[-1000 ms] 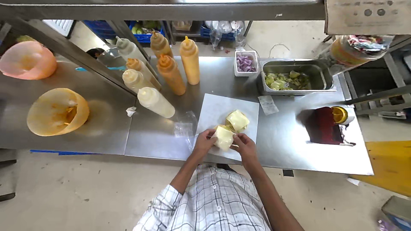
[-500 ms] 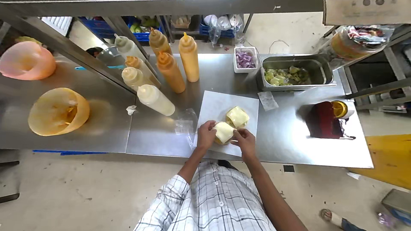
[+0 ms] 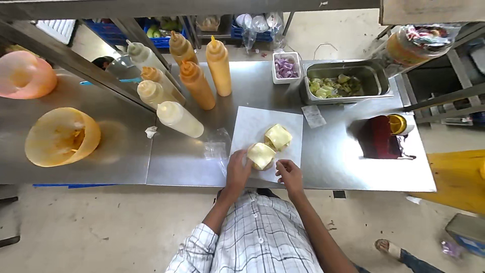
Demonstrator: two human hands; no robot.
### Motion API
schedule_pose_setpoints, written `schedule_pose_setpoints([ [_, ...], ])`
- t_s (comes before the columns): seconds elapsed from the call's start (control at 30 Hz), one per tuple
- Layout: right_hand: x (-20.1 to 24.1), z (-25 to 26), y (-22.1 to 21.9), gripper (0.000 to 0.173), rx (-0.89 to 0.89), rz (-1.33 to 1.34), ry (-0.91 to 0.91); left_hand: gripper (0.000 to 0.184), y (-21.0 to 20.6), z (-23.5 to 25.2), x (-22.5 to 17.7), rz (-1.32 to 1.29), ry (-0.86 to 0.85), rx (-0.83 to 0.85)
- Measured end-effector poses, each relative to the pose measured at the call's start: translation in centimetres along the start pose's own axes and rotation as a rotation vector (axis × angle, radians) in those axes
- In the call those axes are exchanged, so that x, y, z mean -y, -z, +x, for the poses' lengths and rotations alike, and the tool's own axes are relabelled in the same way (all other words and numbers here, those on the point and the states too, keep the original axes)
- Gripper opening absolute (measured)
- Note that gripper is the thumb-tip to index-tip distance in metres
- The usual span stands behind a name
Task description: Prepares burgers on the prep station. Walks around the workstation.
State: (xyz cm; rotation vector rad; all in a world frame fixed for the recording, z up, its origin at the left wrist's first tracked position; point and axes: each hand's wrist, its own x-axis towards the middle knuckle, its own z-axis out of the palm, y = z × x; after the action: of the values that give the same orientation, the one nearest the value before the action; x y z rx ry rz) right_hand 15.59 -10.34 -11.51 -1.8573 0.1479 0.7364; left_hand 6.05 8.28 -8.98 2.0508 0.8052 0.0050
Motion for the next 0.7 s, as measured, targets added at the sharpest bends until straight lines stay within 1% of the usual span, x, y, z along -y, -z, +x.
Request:
schedule_pose_setpoints([
  [0.07, -1.0, -0.6, 0.5, 0.020, 0.021, -0.026, 0.017, 0.045, -1.2, -0.6, 0.3, 0.152, -0.218, -0.010],
  [0.13, -2.2, -0.9, 0.8, 0.023, 0.053, -0.040, 0.056, 0.060, -2.8, -0.5, 0.0, 0.337, -0.450, 0.008],
  [0.17, -2.8, -1.0, 1.0, 0.024, 0.069, -0.043, 0.072, 0.069, -3.4, -0.3, -0.4, 0.432, -0.505, 0.042],
  [0.27, -3.9, -1.3, 1.4, 0.025, 0.096, -0.049, 0.094, 0.089, -5.1, 0.1, -1.2, 0.604, -0.508, 0.140],
  [0.37, -4.2, -1.3, 1.8, 0.025, 0.093, -0.036, 0.104, 0.096, -5.7, -0.1, -0.7, 0.677, -0.476, 0.186],
  [0.47, -4.6, -1.3, 2.4, 0.025, 0.083, -0.041, 0.099, 0.093, -5.8, -0.7, 0.4, 0.680, -0.476, 0.210],
  [0.6, -5.2, -1.1, 3.0, 0.027, 0.086, -0.049, 0.102, 0.088, -5.8, -0.9, 1.4, 0.664, -0.529, 0.163],
  [0.7, -5.0, -0.7, 3.3, 0.027, 0.094, -0.035, 0.125, 0.087, -5.7, -0.6, 1.0, 0.658, -0.523, 0.168],
])
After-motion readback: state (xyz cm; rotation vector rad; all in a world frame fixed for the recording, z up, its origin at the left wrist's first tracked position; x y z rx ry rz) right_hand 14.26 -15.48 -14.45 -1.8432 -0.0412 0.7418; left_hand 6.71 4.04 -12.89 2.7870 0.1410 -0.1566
